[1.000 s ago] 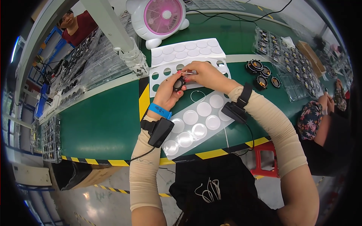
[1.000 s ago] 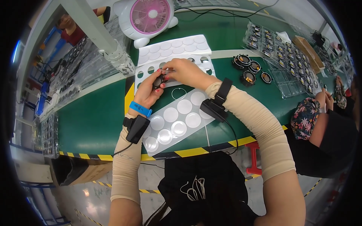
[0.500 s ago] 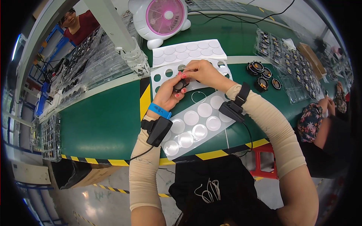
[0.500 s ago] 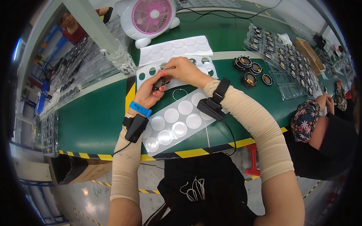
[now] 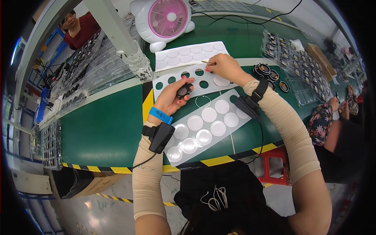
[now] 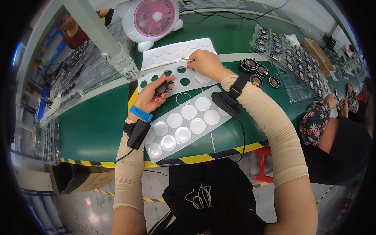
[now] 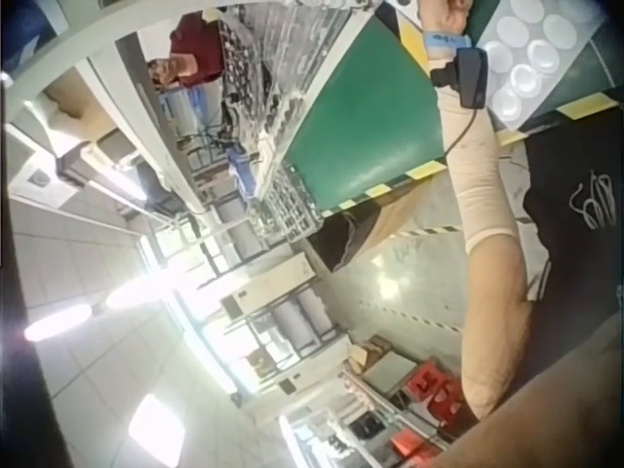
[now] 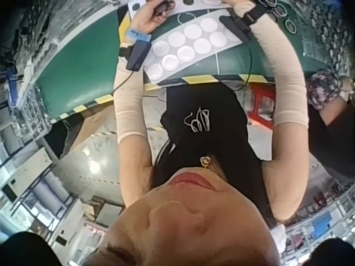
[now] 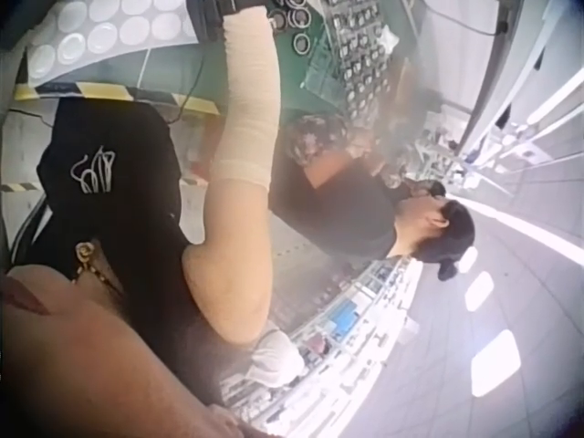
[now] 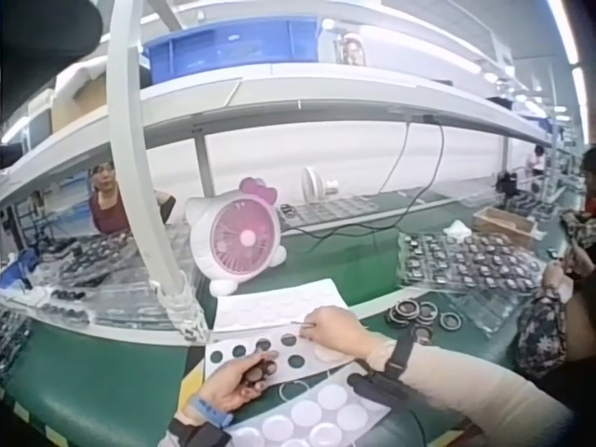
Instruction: The person picks up a watch component and uses tweezers to peel a white circular sticker from a sheet. They place the sticker onto the component, pressing it down by hand, and then use the tweezers to apply a second, smaller adhesive piece to the same part.
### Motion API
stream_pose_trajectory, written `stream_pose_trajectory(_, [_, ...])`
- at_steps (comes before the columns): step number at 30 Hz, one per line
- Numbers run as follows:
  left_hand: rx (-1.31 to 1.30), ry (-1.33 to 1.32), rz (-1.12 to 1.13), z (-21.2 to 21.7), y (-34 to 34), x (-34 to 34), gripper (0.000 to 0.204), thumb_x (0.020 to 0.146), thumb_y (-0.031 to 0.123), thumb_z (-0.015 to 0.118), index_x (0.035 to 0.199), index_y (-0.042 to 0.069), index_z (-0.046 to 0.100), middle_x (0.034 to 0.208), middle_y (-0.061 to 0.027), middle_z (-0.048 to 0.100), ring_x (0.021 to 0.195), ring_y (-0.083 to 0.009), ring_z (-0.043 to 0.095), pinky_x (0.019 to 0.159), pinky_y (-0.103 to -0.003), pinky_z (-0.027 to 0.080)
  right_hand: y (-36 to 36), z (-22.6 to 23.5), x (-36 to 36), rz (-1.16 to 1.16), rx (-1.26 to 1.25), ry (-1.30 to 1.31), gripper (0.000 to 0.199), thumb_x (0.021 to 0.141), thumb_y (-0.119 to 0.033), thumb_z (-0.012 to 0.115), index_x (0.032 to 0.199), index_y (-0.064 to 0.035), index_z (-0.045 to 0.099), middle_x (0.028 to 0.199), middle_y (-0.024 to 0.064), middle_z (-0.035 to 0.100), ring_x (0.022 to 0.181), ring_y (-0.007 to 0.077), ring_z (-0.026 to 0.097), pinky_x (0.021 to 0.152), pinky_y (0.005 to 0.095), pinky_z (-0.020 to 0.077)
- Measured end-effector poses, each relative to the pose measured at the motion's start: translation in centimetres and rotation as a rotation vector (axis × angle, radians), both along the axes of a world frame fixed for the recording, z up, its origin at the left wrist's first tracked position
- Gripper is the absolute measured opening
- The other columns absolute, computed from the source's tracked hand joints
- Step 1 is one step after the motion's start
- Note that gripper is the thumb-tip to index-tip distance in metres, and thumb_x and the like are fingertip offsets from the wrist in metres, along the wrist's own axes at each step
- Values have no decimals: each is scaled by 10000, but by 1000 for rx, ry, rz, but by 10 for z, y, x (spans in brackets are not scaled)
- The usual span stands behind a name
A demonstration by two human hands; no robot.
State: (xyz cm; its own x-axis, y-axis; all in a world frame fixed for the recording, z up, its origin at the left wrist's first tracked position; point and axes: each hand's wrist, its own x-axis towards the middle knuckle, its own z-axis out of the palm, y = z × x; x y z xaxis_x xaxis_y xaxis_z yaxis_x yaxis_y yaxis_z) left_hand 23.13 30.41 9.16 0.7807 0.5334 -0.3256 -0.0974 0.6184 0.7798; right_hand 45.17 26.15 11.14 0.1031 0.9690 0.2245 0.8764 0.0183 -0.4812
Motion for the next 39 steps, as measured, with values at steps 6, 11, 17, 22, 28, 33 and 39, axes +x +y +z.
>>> stream_pose_trajectory(6, [207,107,21,9,-2,-2,356,906,302,488,1082,-3,543,808,-49,548,508,-90,473,369,-173,324,-1,4,4,-103,-94,-37,160,764,-187,608,843,-71,685,760,141,635,680,279,600,619,346,465])
stream_pose_trajectory(11, [325,237,90,10,-1,-1,321,901,284,489,1019,-3,568,825,-83,599,458,-91,466,357,-183,321,-2,1,12,-22,-125,-73,160,759,-226,607,822,-103,688,757,119,641,715,275,607,632,361,466])
stream_pose_trajectory(17, [441,257,221,12,3,-3,303,898,267,485,992,-10,565,878,-121,627,439,-89,455,349,-181,311,-2,-3,13,-50,-74,-57,143,744,-210,612,806,-107,689,753,121,641,721,271,607,640,351,467])
stream_pose_trajectory(22, [341,146,124,4,2,-1,314,899,268,483,1019,-13,554,895,-111,624,455,-90,458,356,-178,313,-2,-8,16,16,20,-36,139,745,-190,606,823,-107,685,761,117,640,730,268,607,647,345,466])
stream_pose_trajectory(28, [381,235,65,5,1,0,324,904,265,472,1052,-15,541,937,-95,616,484,-96,473,371,-184,330,-9,4,8,33,13,-8,152,746,-131,606,875,-76,666,827,119,636,768,265,605,679,328,466])
stream_pose_trajectory(33, [398,283,84,4,0,0,321,905,263,471,1050,-14,541,926,-89,616,486,-101,478,377,-195,345,-40,3,-22,488,-93,80,173,752,-103,600,914,-63,647,883,115,608,771,258,601,681,313,467])
stream_pose_trajectory(39, [413,296,77,2,0,2,319,902,262,474,1042,-15,542,912,-83,618,487,-100,485,379,-199,352,-50,-10,-41,412,-54,-127,157,764,-130,597,904,-78,643,872,92,615,799,274,591,697,347,462])
